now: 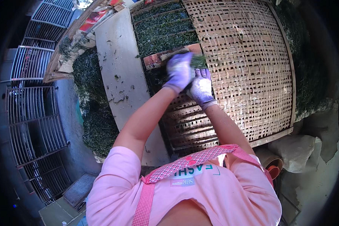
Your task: The person repeatedly picks up handfuls of dried green seaweed from a large pile, places them onto a rectangular woven tray, and spreads them out evenly. The person continues this process of transferring and arranging the seaweed across the tray's surface.
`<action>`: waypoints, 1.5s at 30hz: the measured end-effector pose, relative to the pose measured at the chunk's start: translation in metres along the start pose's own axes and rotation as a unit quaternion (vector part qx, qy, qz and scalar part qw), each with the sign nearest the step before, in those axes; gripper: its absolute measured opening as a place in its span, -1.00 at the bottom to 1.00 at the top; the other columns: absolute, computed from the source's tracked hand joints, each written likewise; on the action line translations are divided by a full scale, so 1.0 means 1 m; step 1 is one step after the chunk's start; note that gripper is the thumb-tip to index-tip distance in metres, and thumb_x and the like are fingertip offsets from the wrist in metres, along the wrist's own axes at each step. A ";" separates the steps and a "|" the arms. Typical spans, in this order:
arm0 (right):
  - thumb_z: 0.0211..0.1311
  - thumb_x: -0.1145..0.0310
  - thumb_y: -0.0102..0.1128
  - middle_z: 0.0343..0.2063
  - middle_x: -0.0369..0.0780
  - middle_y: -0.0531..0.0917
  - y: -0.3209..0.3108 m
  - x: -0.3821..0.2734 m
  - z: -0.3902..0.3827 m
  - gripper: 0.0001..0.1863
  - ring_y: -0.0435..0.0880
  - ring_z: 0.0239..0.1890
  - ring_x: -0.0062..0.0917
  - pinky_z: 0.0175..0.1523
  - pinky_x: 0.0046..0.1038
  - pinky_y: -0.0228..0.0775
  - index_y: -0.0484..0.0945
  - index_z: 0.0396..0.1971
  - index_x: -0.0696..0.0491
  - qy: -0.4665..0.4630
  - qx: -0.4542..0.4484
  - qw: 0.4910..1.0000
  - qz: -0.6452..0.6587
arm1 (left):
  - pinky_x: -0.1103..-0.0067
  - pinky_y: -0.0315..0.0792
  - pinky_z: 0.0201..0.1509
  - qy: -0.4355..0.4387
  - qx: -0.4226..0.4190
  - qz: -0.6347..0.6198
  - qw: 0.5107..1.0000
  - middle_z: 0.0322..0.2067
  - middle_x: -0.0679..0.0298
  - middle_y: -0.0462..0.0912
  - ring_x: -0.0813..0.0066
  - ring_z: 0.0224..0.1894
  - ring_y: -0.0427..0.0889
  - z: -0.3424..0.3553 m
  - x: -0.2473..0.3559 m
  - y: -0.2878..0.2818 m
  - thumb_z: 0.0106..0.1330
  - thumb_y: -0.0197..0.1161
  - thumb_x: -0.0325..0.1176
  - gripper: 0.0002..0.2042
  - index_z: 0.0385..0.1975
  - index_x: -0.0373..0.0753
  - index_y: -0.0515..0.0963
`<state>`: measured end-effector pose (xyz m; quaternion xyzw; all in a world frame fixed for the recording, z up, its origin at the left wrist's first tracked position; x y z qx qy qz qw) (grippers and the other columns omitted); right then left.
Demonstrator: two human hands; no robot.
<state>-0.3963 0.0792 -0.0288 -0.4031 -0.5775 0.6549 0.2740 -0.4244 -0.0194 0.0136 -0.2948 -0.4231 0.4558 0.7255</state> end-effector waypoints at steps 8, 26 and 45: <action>-0.01 0.26 0.21 -0.07 -0.07 0.60 -0.026 -0.023 0.000 -0.53 0.51 0.10 -0.15 0.23 -0.17 0.27 0.52 -0.05 0.11 -0.070 0.099 0.985 0.122 | 0.42 0.30 0.28 -0.031 -0.118 -0.070 0.990 0.06 0.20 0.57 0.32 0.09 0.52 -0.061 -0.021 -0.023 0.31 -0.11 -0.51 -0.58 0.16 -0.15 0.45; -0.09 -0.07 0.37 0.43 -0.25 0.05 -0.006 -0.075 0.074 -0.07 -0.04 0.47 -0.28 0.49 -0.09 -0.22 0.17 0.36 -0.28 -0.464 0.069 0.883 -0.032 | 0.69 0.32 0.14 -0.401 0.289 -0.486 0.721 0.01 0.33 0.54 0.63 0.01 0.42 -0.111 -0.109 -0.060 0.38 0.08 -0.52 -0.68 0.13 -0.27 0.44; 0.21 0.44 0.24 -0.27 -0.15 0.71 -0.079 0.017 0.068 -0.86 0.71 -0.27 -0.45 -0.06 -0.48 0.57 0.65 -0.22 0.02 0.043 0.214 0.825 0.522 | 0.16 -0.04 0.45 0.038 -0.169 0.154 0.973 0.28 0.24 0.33 0.19 0.37 0.21 -0.122 -0.069 -0.049 0.16 0.15 -0.26 -0.43 0.26 0.03 0.34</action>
Point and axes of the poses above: each hand's wrist, its own z-axis towards the middle knuckle, its own y-axis out of the palm, x = y × z, the point moved 4 cm from there along z, towards the middle knuckle
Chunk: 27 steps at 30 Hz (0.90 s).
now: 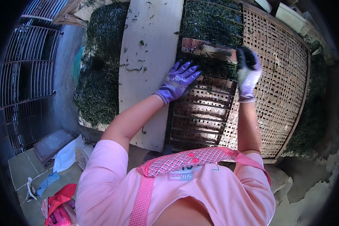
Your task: The person repeatedly picks up handfuls of dried green seaweed from a large pile, places them onto a rectangular woven tray, and spreads them out evenly. The person continues this process of transferring and arranging the seaweed across the tray's surface.
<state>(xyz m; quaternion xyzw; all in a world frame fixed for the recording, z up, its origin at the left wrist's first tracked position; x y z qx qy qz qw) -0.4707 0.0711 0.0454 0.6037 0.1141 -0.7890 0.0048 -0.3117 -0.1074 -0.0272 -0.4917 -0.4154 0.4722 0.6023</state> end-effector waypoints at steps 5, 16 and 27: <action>-0.19 0.48 0.17 -0.13 -0.17 0.61 0.026 0.029 0.020 -0.49 0.55 -0.06 -0.21 0.10 -0.30 0.43 0.60 -0.08 -0.08 -0.249 -0.172 0.870 -0.389 | 0.20 -0.01 0.43 -0.060 0.134 -0.086 0.985 0.29 0.20 0.30 0.18 0.35 0.22 0.002 0.000 -0.014 0.29 0.01 -0.32 -0.54 0.23 -0.04 0.36; 0.05 0.41 0.27 -0.18 -0.16 0.64 0.034 0.029 -0.046 -0.72 0.59 -0.15 -0.18 -0.02 -0.25 0.44 0.62 -0.17 0.03 -0.254 -0.156 0.899 -0.321 | 0.30 0.19 0.20 -0.134 0.208 -0.094 0.964 -0.11 0.31 0.48 0.26 0.04 0.37 0.004 -0.014 0.004 0.12 0.13 -0.27 -0.82 -0.28 0.11 0.55; 0.05 0.18 0.28 0.15 0.02 0.43 0.245 -0.031 -0.340 -0.38 0.36 0.23 -0.09 0.33 0.03 0.09 0.39 0.12 0.12 -0.297 -0.322 0.836 -0.330 | 0.25 0.13 0.39 -0.190 0.205 -0.296 0.913 0.05 0.17 0.52 0.24 0.24 0.38 -0.286 -0.071 -0.025 0.17 0.15 -0.35 -0.65 0.00 -0.13 0.53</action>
Point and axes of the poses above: each hand's wrist, its own z-axis towards the middle knuckle, its own y-axis out of the palm, x = y × z, the point moved 4 cm from there along z, towards the middle knuckle
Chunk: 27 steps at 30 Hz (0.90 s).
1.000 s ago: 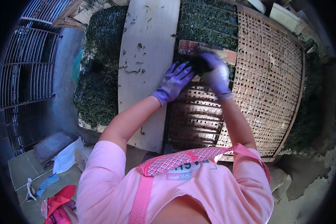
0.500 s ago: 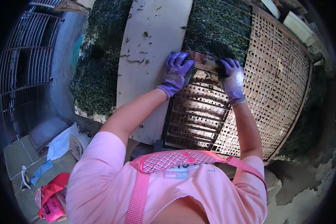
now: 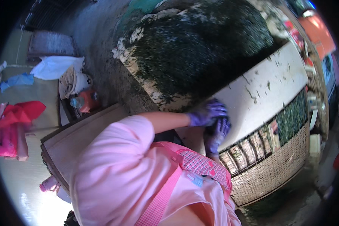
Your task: The person repeatedly picks up handfuls of dried green seaweed from a large pile, places them onto a rectangular woven tray, and spreads them out evenly. The person continues this process of transferring and arranging the seaweed across the tray's surface.
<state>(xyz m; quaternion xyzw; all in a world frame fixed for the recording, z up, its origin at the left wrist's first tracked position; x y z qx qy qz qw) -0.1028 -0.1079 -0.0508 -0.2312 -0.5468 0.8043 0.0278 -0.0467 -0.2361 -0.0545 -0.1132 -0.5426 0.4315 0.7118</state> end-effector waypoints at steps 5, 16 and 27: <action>-0.13 0.37 0.29 0.24 0.01 0.30 0.084 -0.162 0.143 -0.17 0.25 0.29 -0.01 0.37 -0.01 0.03 0.24 0.28 0.02 -0.123 -0.124 0.985 -0.007 | 0.34 0.32 0.24 -0.343 0.185 0.072 0.918 0.01 0.10 0.55 0.08 0.09 0.48 -0.186 -0.101 -0.130 0.20 0.07 -0.46 -0.63 0.04 -0.17 0.51; -0.11 0.36 0.29 -0.19 -0.16 0.69 0.131 -0.169 0.296 -0.43 0.67 -0.12 -0.26 0.03 -0.35 0.47 0.56 0.05 -0.06 0.063 -0.062 0.983 0.159 | 0.38 0.43 0.09 -0.420 0.292 -0.063 0.857 -0.12 0.07 0.61 0.09 -0.03 0.57 -0.253 -0.107 -0.232 0.15 0.23 -0.48 -0.70 -0.08 -0.21 0.56; -0.14 0.40 0.17 -0.36 -0.09 0.69 -0.195 -0.298 0.380 -0.51 0.69 -0.30 -0.20 -0.16 -0.30 0.56 0.60 -0.05 -0.04 -0.195 0.113 0.962 -0.152 | 0.31 0.12 0.39 0.162 0.400 0.118 0.895 0.23 0.17 0.35 0.20 0.30 0.27 -0.003 0.024 -0.432 0.04 0.46 -0.08 -0.40 0.09 -0.16 0.49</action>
Point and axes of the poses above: each hand's wrist, its own z-axis towards the middle knuckle, its own y-axis out of the palm, x = y × z, the point moved 4 cm from there along z, towards the middle knuckle
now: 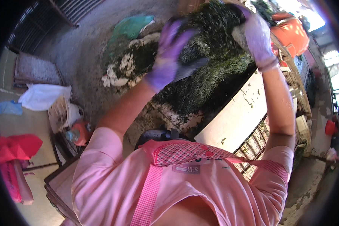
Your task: The person repeatedly picks up handfuls of dried green seaweed from a large pile, places them onto a rectangular woven tray, and spreads them out evenly. The person continues this process of transferring and arranging the seaweed across the tray's surface.
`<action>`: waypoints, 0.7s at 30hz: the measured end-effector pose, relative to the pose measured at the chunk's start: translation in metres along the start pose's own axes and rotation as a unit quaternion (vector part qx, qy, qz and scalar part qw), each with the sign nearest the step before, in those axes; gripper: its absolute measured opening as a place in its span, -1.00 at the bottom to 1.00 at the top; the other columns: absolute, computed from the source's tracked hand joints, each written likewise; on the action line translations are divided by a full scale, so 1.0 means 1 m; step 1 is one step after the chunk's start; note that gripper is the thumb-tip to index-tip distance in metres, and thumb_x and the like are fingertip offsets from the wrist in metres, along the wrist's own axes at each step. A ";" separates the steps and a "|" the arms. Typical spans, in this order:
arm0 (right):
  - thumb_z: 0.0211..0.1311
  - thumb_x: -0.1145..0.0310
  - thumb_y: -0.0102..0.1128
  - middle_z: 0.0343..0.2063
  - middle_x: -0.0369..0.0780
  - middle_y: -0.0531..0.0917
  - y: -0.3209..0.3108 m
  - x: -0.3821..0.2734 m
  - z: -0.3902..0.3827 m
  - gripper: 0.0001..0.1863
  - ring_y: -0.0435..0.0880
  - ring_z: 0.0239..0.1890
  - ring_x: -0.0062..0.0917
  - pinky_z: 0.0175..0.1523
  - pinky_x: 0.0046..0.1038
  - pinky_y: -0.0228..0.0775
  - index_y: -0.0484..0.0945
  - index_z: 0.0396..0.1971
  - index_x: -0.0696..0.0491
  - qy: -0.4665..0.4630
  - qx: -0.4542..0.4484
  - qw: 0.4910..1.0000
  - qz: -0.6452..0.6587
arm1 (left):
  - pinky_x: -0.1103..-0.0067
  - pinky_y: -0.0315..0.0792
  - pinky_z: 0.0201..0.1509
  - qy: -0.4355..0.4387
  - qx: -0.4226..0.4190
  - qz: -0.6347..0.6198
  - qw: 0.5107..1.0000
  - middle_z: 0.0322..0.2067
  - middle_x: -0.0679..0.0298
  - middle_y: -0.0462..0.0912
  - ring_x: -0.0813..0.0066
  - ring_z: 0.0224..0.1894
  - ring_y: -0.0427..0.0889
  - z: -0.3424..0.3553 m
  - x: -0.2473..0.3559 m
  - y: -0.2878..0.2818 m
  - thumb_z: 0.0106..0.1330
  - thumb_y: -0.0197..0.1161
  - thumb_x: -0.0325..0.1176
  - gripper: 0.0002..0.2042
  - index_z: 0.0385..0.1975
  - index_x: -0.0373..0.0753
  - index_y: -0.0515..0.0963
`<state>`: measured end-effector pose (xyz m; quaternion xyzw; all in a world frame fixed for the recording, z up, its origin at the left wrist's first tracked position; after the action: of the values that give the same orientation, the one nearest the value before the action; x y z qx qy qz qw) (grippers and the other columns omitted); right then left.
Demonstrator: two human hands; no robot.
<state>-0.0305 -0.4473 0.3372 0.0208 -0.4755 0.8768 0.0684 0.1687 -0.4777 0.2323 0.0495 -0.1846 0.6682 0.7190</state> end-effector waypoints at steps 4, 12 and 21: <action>0.01 0.50 0.05 -0.41 -0.11 0.67 -0.065 -0.037 0.049 -0.66 0.66 -0.48 -0.38 -0.44 -0.43 0.56 0.57 -0.15 0.15 0.026 -0.098 0.994 -0.044 | 0.08 -0.17 0.45 0.105 -0.236 0.373 0.891 0.21 0.13 0.32 0.14 0.38 0.07 -0.005 -0.010 0.105 0.26 0.03 0.19 -0.40 0.22 -0.01 0.39; -0.03 0.37 0.21 -0.44 -0.07 0.67 0.022 -0.007 -0.012 -0.67 0.71 -0.35 -0.23 -0.22 -0.30 0.61 0.65 -0.18 0.04 -0.035 -0.150 0.988 -0.018 | 0.17 -0.11 0.48 -0.200 -0.498 0.130 0.834 0.41 0.02 -0.02 0.02 0.43 -0.01 -0.241 -0.010 0.072 0.26 0.16 0.13 -0.23 0.38 -0.13 0.08; -0.17 0.36 0.17 -0.55 -0.03 0.67 0.102 -0.006 -0.008 -0.71 0.69 -0.44 -0.11 -0.26 -0.21 0.58 0.64 -0.36 0.11 -0.014 -0.181 0.977 0.110 | 0.29 0.44 0.15 -0.622 -0.181 -0.640 0.414 -0.02 0.03 0.57 0.20 -0.01 0.57 -0.164 -0.075 0.130 0.46 -0.05 -0.21 -0.63 0.10 -0.33 0.40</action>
<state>-0.0384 -0.4963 0.2476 -0.0327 -0.6264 0.7781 -0.0327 0.0710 -0.4831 0.0330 0.4236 -0.6128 -0.2477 0.6194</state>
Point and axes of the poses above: each hand's wrist, its own z-axis towards the middle knuckle, its own y-axis out of the palm, x = y × z, the point moved 4 cm from there along z, towards the middle knuckle
